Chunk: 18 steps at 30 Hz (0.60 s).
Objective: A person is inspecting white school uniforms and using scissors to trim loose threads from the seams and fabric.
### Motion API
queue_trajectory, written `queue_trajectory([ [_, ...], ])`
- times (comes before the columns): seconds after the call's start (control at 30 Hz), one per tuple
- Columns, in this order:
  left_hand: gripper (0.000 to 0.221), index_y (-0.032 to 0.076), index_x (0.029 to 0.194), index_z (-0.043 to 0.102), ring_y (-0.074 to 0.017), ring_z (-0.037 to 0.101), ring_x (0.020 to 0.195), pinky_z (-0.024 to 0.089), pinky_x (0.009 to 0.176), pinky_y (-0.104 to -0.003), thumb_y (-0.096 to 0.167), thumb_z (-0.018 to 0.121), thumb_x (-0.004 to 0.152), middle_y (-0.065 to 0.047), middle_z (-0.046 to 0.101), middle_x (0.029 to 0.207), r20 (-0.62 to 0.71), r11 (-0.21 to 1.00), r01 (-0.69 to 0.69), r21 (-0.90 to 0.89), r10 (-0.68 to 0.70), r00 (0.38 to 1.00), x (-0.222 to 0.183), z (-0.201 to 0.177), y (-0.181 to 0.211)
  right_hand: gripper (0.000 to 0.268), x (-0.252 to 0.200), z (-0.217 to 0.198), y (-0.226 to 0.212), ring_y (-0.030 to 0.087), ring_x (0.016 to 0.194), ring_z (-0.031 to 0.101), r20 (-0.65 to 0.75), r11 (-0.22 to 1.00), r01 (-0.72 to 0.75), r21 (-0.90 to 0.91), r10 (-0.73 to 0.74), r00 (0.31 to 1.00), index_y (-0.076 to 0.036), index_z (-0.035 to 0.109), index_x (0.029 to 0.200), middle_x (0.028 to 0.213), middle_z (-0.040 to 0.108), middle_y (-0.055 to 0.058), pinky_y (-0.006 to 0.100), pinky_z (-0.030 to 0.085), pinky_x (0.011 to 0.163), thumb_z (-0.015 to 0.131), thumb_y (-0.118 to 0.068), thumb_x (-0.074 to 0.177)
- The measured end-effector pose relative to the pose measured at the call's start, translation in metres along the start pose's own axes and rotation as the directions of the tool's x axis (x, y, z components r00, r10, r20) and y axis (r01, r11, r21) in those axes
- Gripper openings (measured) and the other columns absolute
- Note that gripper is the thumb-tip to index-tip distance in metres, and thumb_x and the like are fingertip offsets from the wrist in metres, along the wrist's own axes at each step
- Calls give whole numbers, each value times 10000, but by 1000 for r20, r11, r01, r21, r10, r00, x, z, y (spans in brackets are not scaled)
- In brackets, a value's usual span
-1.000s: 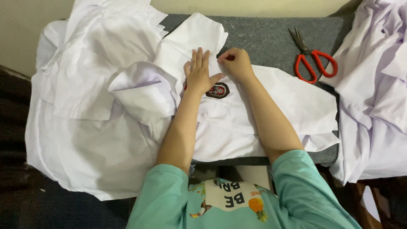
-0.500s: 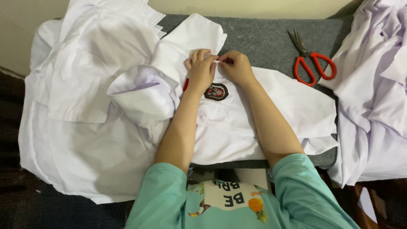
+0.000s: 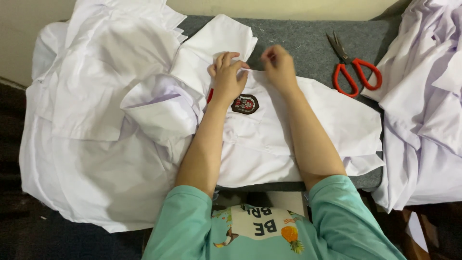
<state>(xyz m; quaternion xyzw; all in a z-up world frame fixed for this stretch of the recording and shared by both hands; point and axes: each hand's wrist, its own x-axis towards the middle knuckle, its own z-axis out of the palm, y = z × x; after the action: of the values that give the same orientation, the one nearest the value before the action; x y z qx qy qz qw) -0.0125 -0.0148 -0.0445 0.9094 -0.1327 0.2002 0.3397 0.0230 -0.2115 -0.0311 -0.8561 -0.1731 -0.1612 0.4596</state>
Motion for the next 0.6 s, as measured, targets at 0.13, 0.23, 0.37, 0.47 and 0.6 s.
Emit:
queue_trajectory([
  [0.13,58,323,847,757,-245,445,1297,278,970,-526,288,732,885,60,606,1247,-40,999,14,-34,-16,999,3,0,0,72,-2,-95,1,223,837,651,-141,986,-92,-137,73,987,-66,645,1003,953,693,98,364,528,721,625,-110,1057],
  [0.23,46,343,828,809,-191,500,1231,286,926,-485,299,823,823,99,628,1189,-111,999,-6,-34,2,994,6,1,0,108,-16,-142,18,171,807,640,-235,956,-232,-179,187,954,-42,690,1022,897,711,58,337,523,703,599,-80,979],
  [0.37,90,360,797,804,-157,556,1074,288,900,-461,280,846,804,145,609,1047,-186,999,-23,-47,14,983,7,5,2,117,-35,-128,48,167,722,643,-292,956,-161,-246,85,953,-68,704,901,788,708,46,361,498,658,660,-137,984],
  [0.47,84,339,811,793,-152,573,1033,293,923,-458,265,831,823,147,580,988,-177,993,13,-119,-34,984,4,1,3,102,-36,-101,45,192,767,649,-181,965,-103,-242,59,982,-66,716,947,845,709,62,364,496,695,662,-132,1002],
  [0.6,97,240,872,768,-179,625,958,441,899,-416,147,791,885,70,624,968,-181,923,44,-383,-122,976,8,-3,4,76,-39,-88,31,356,800,695,13,977,11,-215,-9,1000,-56,746,993,862,685,146,424,540,681,741,-130,975],
])
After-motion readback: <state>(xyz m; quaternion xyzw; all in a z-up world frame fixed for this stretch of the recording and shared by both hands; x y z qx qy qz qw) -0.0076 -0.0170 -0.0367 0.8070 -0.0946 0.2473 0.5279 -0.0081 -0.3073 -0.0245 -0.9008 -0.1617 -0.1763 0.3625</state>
